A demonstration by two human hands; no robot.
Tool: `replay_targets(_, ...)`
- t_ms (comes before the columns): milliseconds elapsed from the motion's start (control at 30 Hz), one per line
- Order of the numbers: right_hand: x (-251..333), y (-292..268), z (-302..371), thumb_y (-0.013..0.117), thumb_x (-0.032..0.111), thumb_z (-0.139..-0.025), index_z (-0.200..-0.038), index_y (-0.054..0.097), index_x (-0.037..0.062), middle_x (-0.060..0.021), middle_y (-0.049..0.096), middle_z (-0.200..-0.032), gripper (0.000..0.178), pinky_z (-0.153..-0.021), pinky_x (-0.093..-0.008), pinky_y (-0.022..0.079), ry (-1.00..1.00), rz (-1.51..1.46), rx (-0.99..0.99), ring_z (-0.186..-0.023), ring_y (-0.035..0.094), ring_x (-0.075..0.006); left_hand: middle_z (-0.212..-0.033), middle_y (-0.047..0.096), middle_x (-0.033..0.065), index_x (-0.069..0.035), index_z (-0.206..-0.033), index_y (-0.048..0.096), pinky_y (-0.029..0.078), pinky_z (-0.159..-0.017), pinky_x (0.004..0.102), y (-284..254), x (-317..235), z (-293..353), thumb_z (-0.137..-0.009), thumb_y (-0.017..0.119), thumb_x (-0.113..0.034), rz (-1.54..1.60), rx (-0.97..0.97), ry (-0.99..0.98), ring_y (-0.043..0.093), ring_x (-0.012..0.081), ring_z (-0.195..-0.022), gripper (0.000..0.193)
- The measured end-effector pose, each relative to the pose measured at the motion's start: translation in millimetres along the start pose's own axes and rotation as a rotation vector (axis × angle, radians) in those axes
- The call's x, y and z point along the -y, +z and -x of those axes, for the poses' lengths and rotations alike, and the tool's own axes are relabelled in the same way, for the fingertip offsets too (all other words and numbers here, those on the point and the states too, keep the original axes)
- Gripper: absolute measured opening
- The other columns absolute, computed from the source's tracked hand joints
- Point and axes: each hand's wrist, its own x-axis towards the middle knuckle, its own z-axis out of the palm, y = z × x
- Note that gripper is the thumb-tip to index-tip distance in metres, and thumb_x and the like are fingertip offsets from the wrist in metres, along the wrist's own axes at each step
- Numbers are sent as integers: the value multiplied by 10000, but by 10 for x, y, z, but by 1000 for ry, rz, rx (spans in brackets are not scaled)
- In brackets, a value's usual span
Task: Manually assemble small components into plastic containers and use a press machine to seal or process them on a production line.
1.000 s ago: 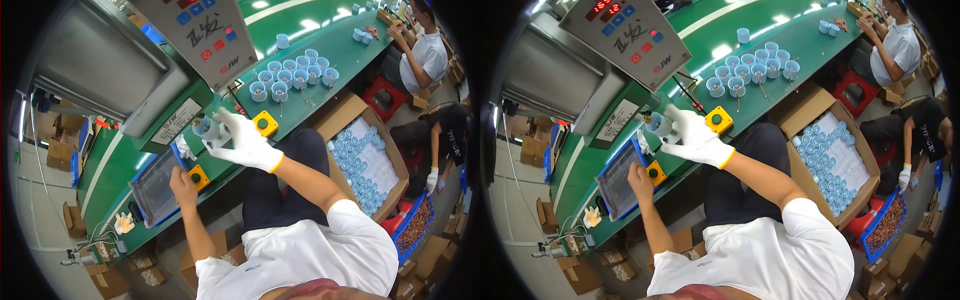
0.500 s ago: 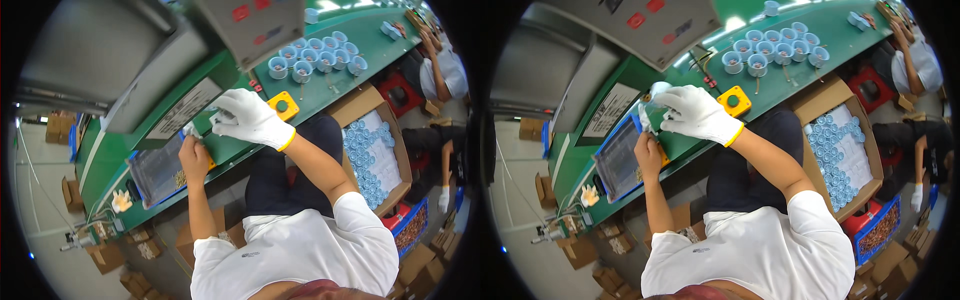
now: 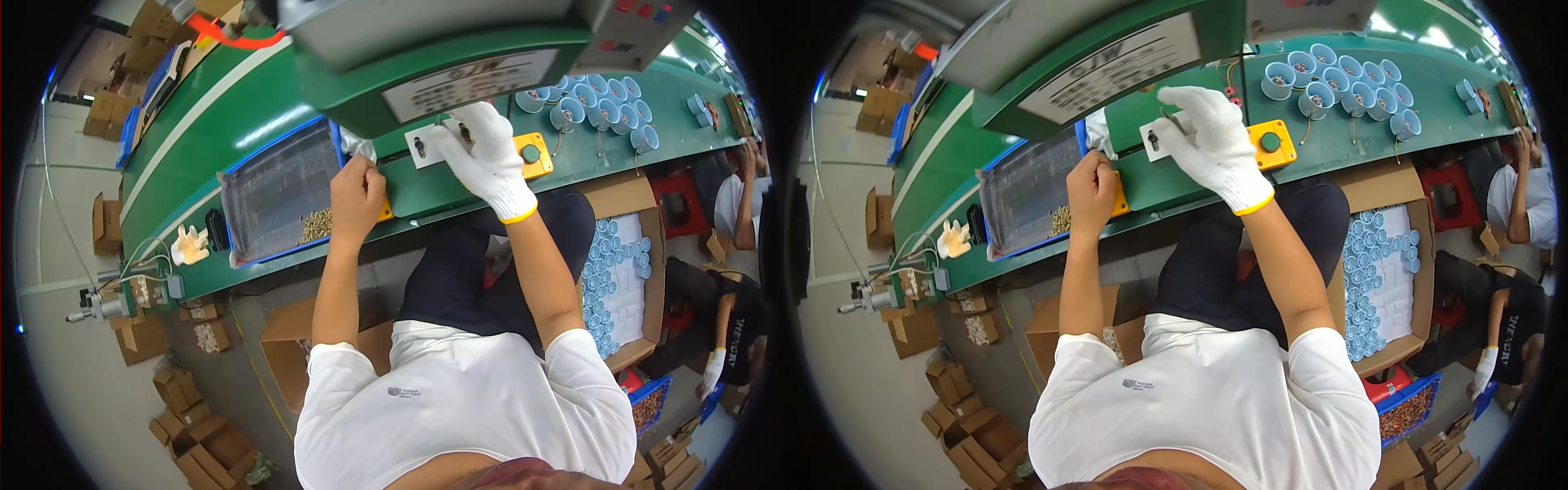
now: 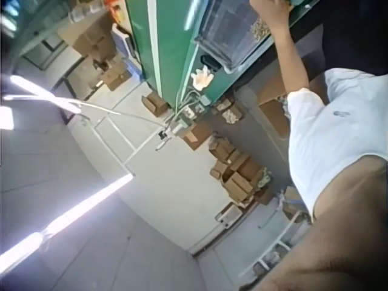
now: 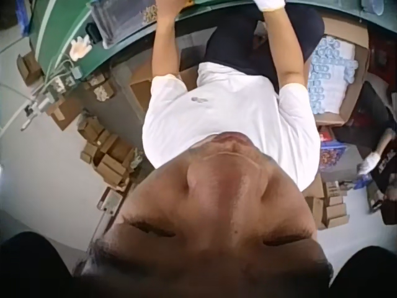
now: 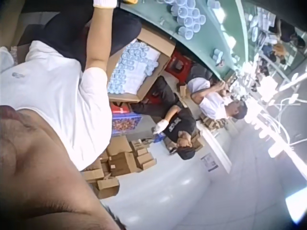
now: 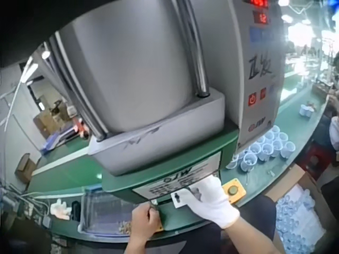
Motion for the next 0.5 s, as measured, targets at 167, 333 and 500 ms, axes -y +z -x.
replay_targets(167, 5, 37, 1, 841, 139, -915, -1225, 763, 42, -146, 787, -1102, 334, -873, -427, 599, 11, 74, 30, -984, 736, -337, -768, 564, 205, 49, -849, 555, 474, -635, 442, 1, -20, -2, -990, 633, -15, 6, -7, 39, 563, 385, -658, 173)
replay_targets(333, 74, 36, 28, 849, 162, -923, -1234, 764, 43, -123, 766, -1036, 344, -756, -380, 576, 93, 72, 63, -826, 692, -264, -788, 581, 206, 39, -875, 582, 478, -650, 465, -25, -59, -8, -1042, 682, -78, -47, -3, 41, 584, 412, -691, 227)
replay_targets(500, 264, 101, -51, 803, 77, -859, -1141, 764, 33, -121, 750, -1003, 288, -724, -416, 577, -200, 188, 5, -797, 683, -304, -752, 534, 187, 50, -868, 565, 450, -633, 447, -27, -76, -14, -1073, 667, -87, -19, -60, 131, 564, 283, -638, 267)
